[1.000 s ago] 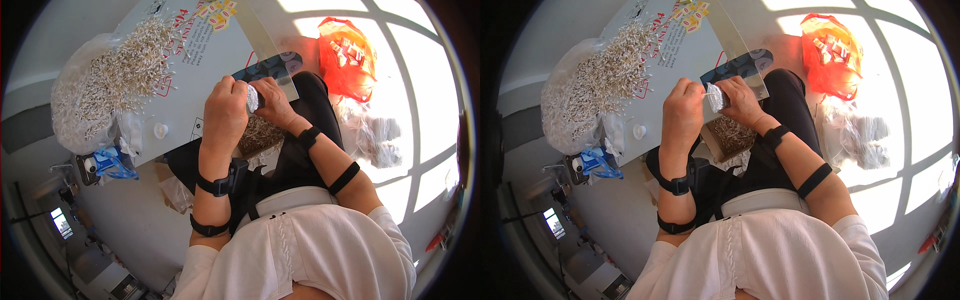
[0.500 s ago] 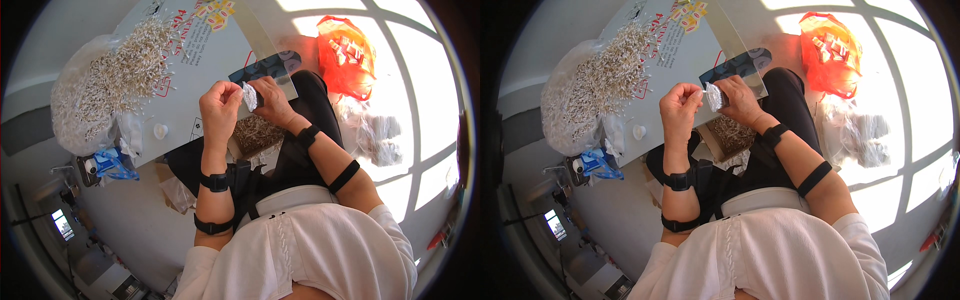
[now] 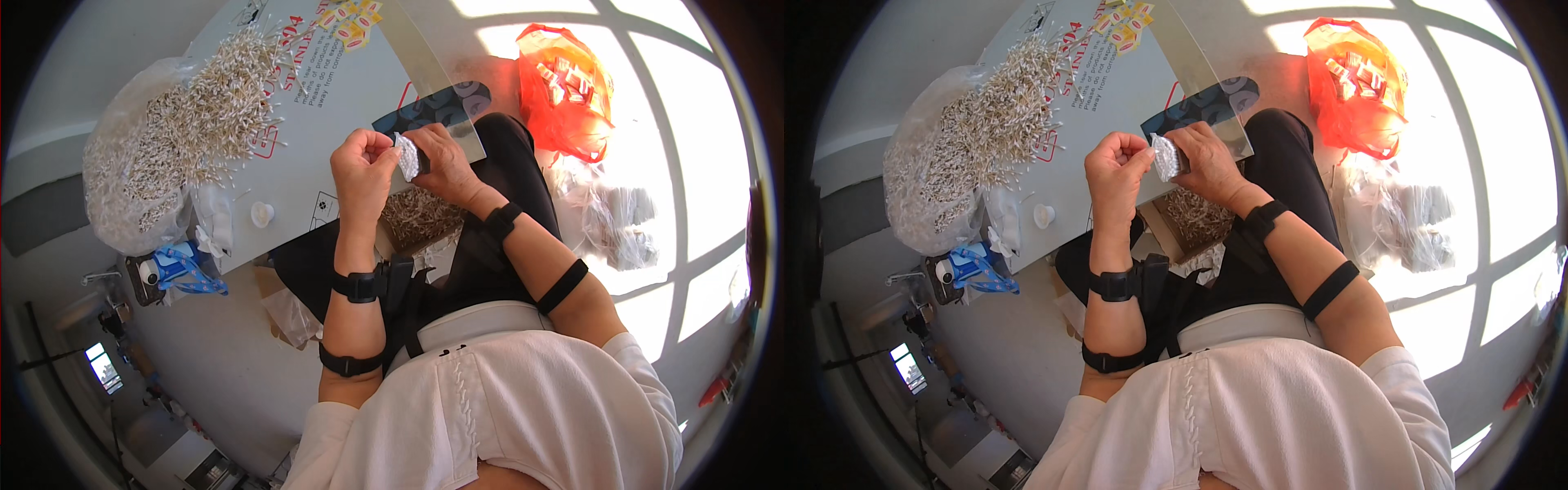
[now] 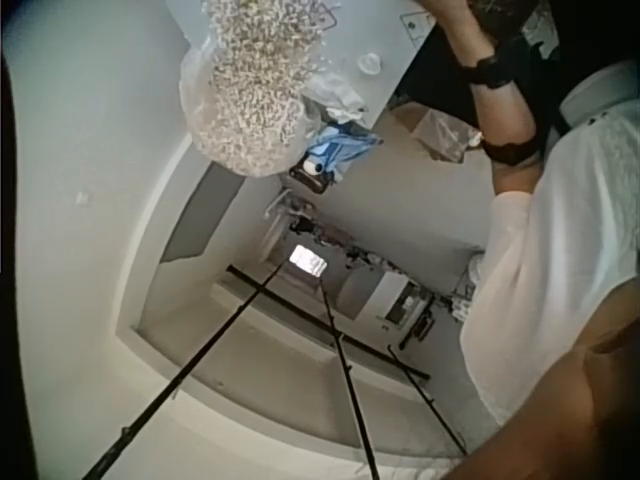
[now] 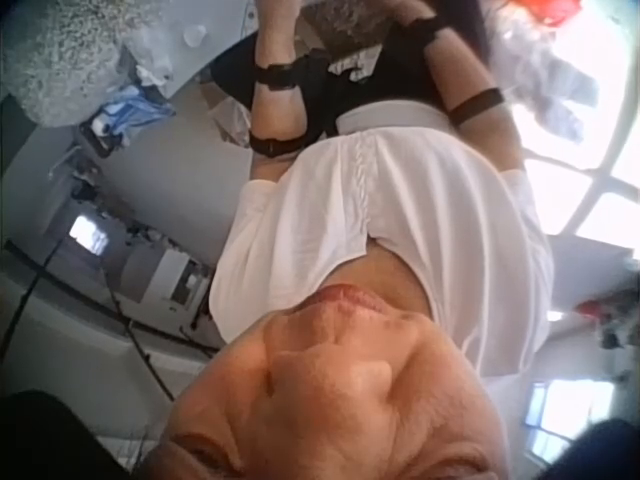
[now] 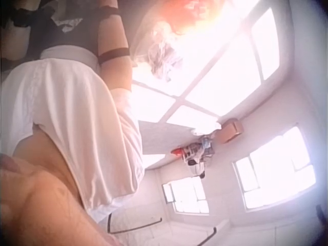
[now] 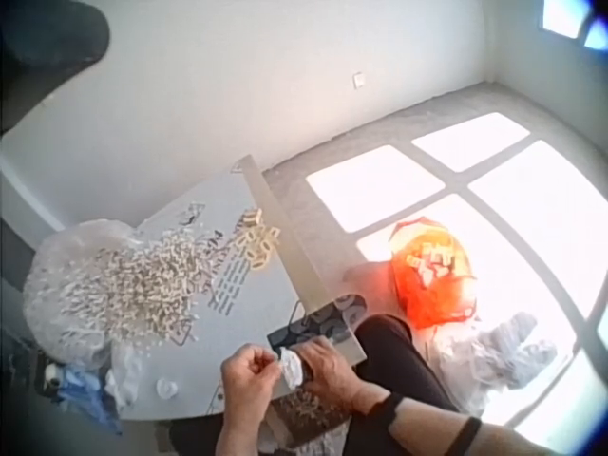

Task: The recorder is seen organizing and packing cotton swabs into small plastic packages.

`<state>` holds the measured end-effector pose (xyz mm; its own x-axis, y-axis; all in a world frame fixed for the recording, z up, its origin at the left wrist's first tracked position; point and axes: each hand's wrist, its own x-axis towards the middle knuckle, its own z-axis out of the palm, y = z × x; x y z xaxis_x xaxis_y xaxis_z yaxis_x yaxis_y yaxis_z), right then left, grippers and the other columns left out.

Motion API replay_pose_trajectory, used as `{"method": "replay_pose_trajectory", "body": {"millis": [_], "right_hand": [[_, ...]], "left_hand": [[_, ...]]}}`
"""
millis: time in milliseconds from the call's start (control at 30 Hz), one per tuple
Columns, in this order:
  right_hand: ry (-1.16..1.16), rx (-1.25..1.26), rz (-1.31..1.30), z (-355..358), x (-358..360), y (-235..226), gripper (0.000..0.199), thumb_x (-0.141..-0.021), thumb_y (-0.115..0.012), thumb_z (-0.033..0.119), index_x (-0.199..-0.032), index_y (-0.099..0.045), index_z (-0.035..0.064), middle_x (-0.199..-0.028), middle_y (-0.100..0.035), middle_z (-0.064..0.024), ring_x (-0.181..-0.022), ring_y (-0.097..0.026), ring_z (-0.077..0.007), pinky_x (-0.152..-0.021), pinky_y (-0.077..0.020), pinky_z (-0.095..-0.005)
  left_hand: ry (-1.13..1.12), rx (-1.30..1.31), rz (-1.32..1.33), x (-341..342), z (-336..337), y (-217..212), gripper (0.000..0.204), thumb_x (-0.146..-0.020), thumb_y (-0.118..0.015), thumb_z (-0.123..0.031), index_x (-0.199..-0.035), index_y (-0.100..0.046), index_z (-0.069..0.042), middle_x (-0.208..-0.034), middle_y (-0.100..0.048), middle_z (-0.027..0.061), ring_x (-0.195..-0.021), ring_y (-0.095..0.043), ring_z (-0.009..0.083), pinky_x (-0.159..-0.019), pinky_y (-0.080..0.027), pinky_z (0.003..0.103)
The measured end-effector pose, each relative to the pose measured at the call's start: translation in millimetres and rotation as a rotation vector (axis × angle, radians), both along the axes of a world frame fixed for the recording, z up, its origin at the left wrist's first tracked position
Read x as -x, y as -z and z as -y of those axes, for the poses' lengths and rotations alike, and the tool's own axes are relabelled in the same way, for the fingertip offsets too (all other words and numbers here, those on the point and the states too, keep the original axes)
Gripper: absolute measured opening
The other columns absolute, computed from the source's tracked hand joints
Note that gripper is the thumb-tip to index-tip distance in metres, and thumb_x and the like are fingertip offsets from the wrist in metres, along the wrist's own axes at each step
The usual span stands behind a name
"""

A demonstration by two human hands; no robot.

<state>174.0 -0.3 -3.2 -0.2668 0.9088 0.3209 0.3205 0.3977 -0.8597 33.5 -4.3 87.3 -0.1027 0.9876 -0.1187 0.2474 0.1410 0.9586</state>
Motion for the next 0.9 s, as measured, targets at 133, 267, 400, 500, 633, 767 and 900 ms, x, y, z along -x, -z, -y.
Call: {"method": "replay_pose_trajectory", "body": {"millis": [133, 267, 400, 500, 633, 767, 900], "right_hand": [[-0.001, -0.003, 0.005, 0, 0, -1, 0.06, -0.054, -0.076, 0.004, -0.111, -0.056, 0.0049, -0.104, -0.062, -0.0098, -0.103, -0.055, -0.0316, -0.088, -0.0464, -0.0392], [0.011, -0.005, 0.015, 1, 1, -3, 0.059, -0.056, -0.078, 0.005, -0.112, -0.056, 0.0045, -0.105, -0.062, -0.0104, -0.104, -0.055, -0.0317, -0.088, -0.0463, -0.0393], [0.024, 0.01, -0.005, 1, 1, -4, 0.053, -0.058, -0.078, 0.007, -0.108, -0.059, 0.0068, -0.102, -0.063, -0.0077, -0.103, -0.055, -0.0306, -0.09, -0.0456, -0.0387], [0.02, 0.014, 0.0, 0, 1, -3, 0.053, -0.058, -0.077, 0.008, -0.108, -0.059, 0.0067, -0.102, -0.064, -0.0079, -0.103, -0.055, -0.0307, -0.09, -0.0456, -0.0388], [0.013, 0.011, 0.01, 1, 1, -2, 0.054, -0.058, -0.077, 0.008, -0.109, -0.059, 0.0063, -0.103, -0.064, -0.0085, -0.103, -0.055, -0.0308, -0.09, -0.0455, -0.0387], [-0.017, 0.019, 0.006, 1, 1, -1, 0.059, -0.055, -0.075, 0.002, -0.111, -0.057, 0.0051, -0.103, -0.062, -0.0093, -0.102, -0.054, -0.0315, -0.088, -0.0459, -0.0396], [-0.04, 0.052, 0.017, 0, -1, -2, 0.053, -0.058, -0.068, -0.001, -0.109, -0.06, 0.0064, -0.102, -0.064, -0.0088, -0.103, -0.055, -0.0314, -0.09, -0.0454, -0.0385]], "left_hand": [[-0.005, -0.008, -0.03, -1, -4, 10, 0.01, -0.075, -0.067, 0.005, -0.081, -0.06, 0.001, -0.073, -0.059, 0.0002, -0.063, -0.053, 0.005, -0.059, -0.044, 0.019], [-0.003, 0.001, -0.137, -1, -6, 17, 0.012, -0.072, -0.069, 0.004, -0.078, -0.059, 0.001, -0.073, -0.058, 0.0, -0.064, -0.051, 0.0054, -0.059, -0.044, 0.02], [-0.032, -0.045, -0.207, -2, -8, 23, 0.015, -0.068, -0.069, 0.0, -0.074, -0.055, 0.001, -0.066, -0.058, 0.0048, -0.059, -0.053, 0.0108, -0.056, -0.045, 0.026], [-0.044, -0.053, -0.212, -3, -8, 22, 0.012, -0.07, -0.066, 0.003, -0.079, -0.059, 0.002, -0.067, -0.057, 0.0044, -0.06, -0.053, 0.0109, -0.057, -0.046, 0.026], [-0.022, 0.005, 0.034, 5, -7, 16, 0.02, -0.072, -0.06, 0.009, -0.09, -0.064, 0.002, -0.076, -0.059, 0.005, -0.065, -0.054, 0.0108, -0.063, -0.048, 0.025], [0.203, -0.144, -0.125, 16, -9, 6, 0.032, -0.073, -0.057, 0.014, -0.099, -0.067, -0.001, -0.089, -0.061, 0.0052, -0.071, -0.055, 0.0128, -0.069, -0.049, 0.025], [0.307, -0.186, -0.286, 14, -7, 1, 0.028, -0.072, -0.06, 0.012, -0.096, -0.067, -0.001, -0.089, -0.06, 0.0062, -0.07, -0.056, 0.0159, -0.068, -0.049, 0.027]]}}
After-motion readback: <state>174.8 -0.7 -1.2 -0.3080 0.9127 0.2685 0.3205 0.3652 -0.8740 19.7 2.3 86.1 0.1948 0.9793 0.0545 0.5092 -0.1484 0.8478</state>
